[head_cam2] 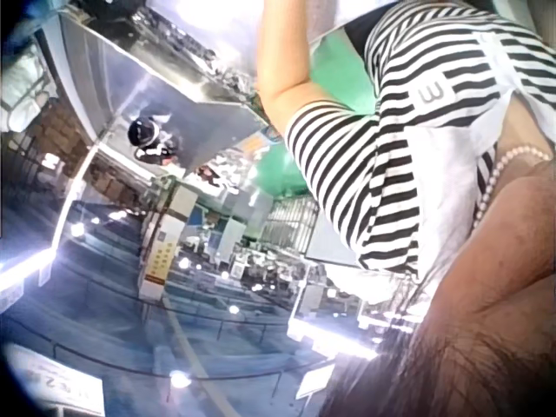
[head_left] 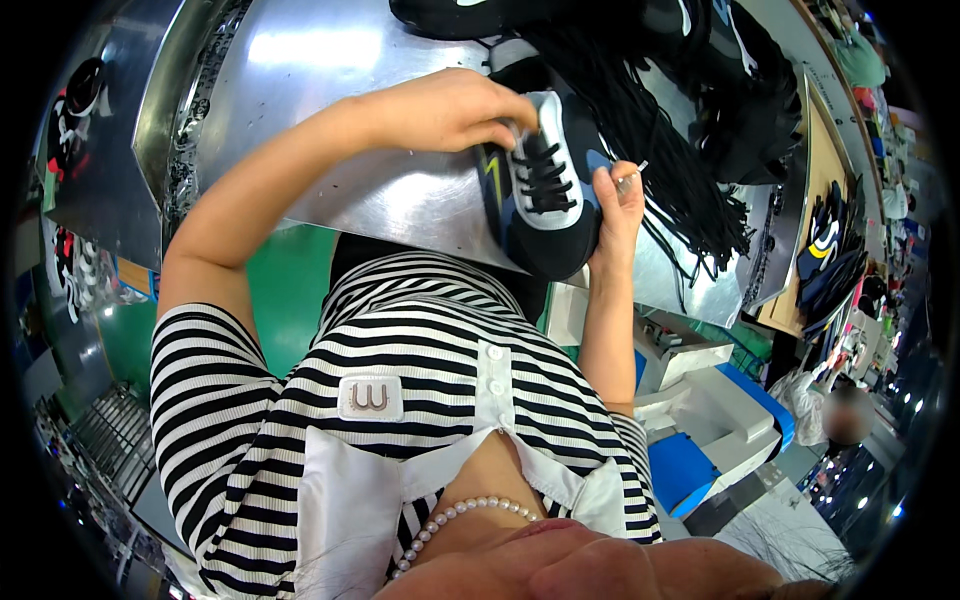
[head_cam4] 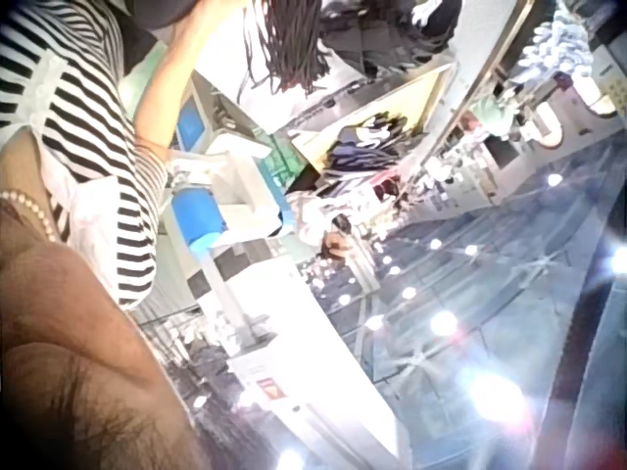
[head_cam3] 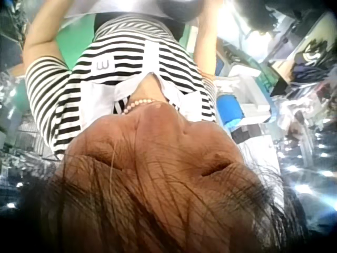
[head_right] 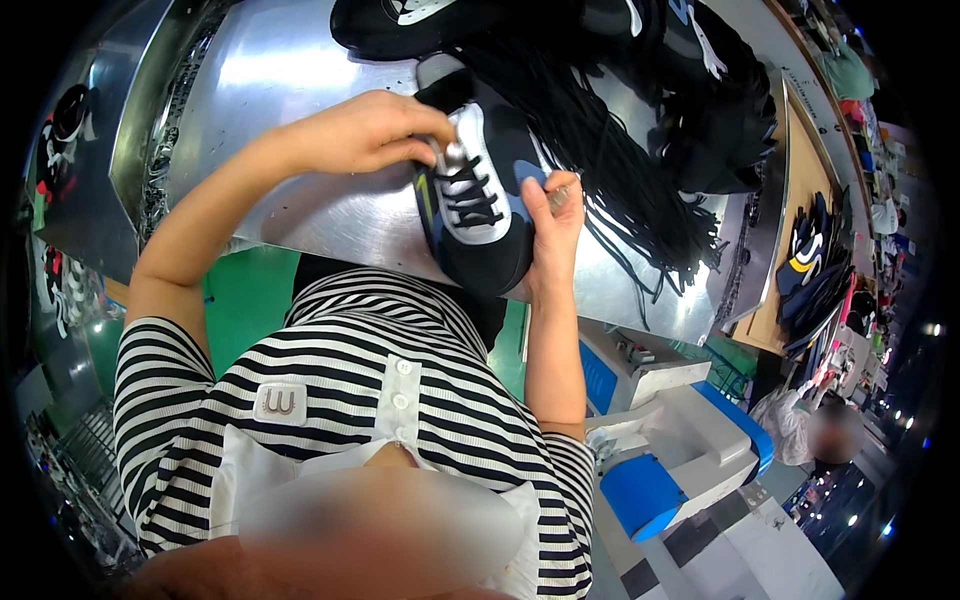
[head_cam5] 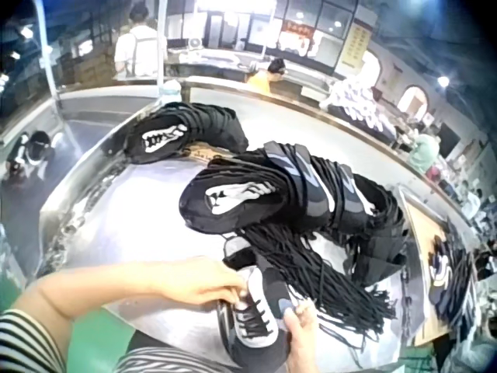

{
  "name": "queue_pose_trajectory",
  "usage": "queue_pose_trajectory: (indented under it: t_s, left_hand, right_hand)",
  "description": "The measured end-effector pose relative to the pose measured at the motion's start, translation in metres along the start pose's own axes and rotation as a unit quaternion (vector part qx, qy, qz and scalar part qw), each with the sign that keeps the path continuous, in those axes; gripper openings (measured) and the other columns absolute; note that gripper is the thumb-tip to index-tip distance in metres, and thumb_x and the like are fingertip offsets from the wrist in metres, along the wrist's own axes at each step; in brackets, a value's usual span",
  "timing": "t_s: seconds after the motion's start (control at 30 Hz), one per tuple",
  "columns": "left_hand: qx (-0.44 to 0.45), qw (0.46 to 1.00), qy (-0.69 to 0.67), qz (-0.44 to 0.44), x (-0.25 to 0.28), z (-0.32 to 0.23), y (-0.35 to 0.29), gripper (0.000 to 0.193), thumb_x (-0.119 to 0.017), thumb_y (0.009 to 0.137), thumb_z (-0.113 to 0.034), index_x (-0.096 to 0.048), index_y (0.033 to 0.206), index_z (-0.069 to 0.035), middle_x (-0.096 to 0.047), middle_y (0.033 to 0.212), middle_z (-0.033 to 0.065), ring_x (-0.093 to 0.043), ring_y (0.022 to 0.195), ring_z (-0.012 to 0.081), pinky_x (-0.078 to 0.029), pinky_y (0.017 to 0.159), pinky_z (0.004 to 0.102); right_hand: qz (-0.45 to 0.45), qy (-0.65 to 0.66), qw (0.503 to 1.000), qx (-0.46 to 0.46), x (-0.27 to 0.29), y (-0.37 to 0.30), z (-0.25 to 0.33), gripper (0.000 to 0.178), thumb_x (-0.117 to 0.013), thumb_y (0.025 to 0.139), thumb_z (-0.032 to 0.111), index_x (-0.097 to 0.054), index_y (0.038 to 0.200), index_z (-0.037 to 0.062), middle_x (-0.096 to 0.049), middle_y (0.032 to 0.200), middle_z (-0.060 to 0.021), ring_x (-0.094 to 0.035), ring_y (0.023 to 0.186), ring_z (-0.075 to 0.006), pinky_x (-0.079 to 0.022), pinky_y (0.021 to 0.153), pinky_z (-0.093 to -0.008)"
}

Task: The person laces a shoe by hand, threading a black lace through the eyelets of a black and blue sneaker upper, then pulls a finished shoe from a pile and begins lacing another.

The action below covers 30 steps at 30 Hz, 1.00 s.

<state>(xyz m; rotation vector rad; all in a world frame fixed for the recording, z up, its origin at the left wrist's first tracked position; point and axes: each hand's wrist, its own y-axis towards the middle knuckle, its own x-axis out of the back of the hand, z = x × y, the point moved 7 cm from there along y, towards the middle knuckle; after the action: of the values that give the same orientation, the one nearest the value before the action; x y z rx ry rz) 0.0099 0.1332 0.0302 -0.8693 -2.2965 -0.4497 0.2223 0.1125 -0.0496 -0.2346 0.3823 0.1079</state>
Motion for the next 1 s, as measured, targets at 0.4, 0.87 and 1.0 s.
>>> queue_pose_trajectory:
  t_s: [0.4,0.87,1.0]
  left_hand:
    - [0.216,0.560,-0.771,-0.213,-0.105,0.020,-0.044,0.048,-0.068,0.093,-0.016,-0.049,0.131,0.006,-0.064,0.119,0.0117,-0.064,0.106,0.0183,-0.050,0.095,0.0326]
    - [0.202,0.617,-0.699,-0.300,-0.098,0.011,-0.055,0.034,-0.066,0.092,-0.004,-0.054,0.123,-0.001,-0.066,0.110,0.0060,-0.064,0.099,0.0133,-0.052,0.090,0.0291]
    - [0.208,0.661,-0.665,-0.280,-0.095,0.009,-0.060,0.034,-0.066,0.092,-0.004,-0.054,0.123,-0.001,-0.066,0.110,0.0063,-0.063,0.098,0.0125,-0.052,0.089,0.0281]
  right_hand:
    - [-0.065,0.035,0.997,0.023,-0.008,-0.008,-0.015,0.013,-0.053,0.103,0.020,-0.053,0.097,0.0081,-0.063,0.094,-0.0036,-0.059,0.077,-0.0114,-0.051,0.069,-0.0282]
    - [0.063,-0.478,0.835,0.267,-0.085,-0.042,0.043,0.014,-0.076,0.078,-0.001,-0.065,0.087,-0.0001,-0.060,0.082,-0.0067,-0.060,0.069,-0.0166,-0.048,0.062,-0.0268]
    - [0.094,-0.473,0.847,0.222,-0.081,-0.039,0.039,0.014,-0.076,0.077,0.000,-0.064,0.085,0.0003,-0.059,0.081,-0.0067,-0.060,0.069,-0.0170,-0.048,0.061,-0.0266]
